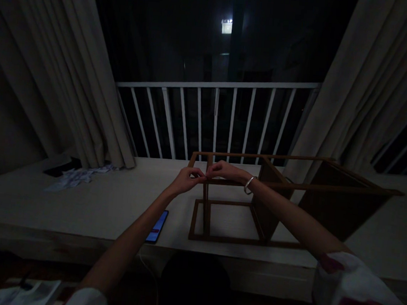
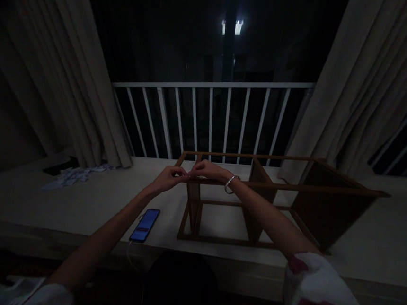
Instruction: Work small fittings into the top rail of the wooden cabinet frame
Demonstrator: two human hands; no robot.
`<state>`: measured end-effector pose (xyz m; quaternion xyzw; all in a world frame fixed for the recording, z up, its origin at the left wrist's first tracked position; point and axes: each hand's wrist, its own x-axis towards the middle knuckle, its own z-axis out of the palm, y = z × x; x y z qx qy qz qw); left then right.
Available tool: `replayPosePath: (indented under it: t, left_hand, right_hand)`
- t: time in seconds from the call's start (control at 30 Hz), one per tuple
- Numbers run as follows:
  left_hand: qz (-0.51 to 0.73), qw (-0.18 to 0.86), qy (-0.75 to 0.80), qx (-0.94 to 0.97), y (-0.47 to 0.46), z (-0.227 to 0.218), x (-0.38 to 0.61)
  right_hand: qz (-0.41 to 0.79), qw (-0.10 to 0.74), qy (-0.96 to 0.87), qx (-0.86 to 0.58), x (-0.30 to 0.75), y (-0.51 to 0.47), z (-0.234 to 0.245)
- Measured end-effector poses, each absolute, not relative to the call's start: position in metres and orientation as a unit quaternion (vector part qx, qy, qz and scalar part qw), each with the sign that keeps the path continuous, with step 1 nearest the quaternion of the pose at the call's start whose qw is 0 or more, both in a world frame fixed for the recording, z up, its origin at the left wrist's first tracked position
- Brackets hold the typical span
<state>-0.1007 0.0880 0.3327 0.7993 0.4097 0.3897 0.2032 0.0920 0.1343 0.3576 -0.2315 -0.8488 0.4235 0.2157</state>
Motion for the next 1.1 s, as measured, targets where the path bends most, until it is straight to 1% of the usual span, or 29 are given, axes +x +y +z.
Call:
replayPosePath:
  t: [0.43, 0.63, 0.73, 0.93, 1.1]
  left_hand:
    - [0.398, 0.193, 0.391, 0.808, 0.087, 0.333, -0.099]
    - [0.393, 0.188, 0.409, 0.802, 0.087, 0.333, -0.100]
    - [0.396, 0.188, 0.404, 0.803, 0.086, 0.334, -0.100]
    - [0.393, 0.191, 0.418, 0.797, 0.084, 0.334, -0.099]
    - [0.381, 0.184, 0.420, 0.803, 0.086, 0.333, -0.100]
  right_hand:
    - [0.352, 0.264, -0.853, -0.281, 0.092, 0.126, 0.360]
    - [0.252, 0.218, -0.903, -0.272, 0.092, 0.114, 0.365]
    - [0.202, 0.210, -0.914, -0.284, 0.096, 0.109, 0.371]
    - [0.151, 0.187, -0.905, -0.350, 0.104, 0.097, 0.377]
    - [0.086, 0.160, -0.917, -0.355, 0.094, 0.087, 0.385]
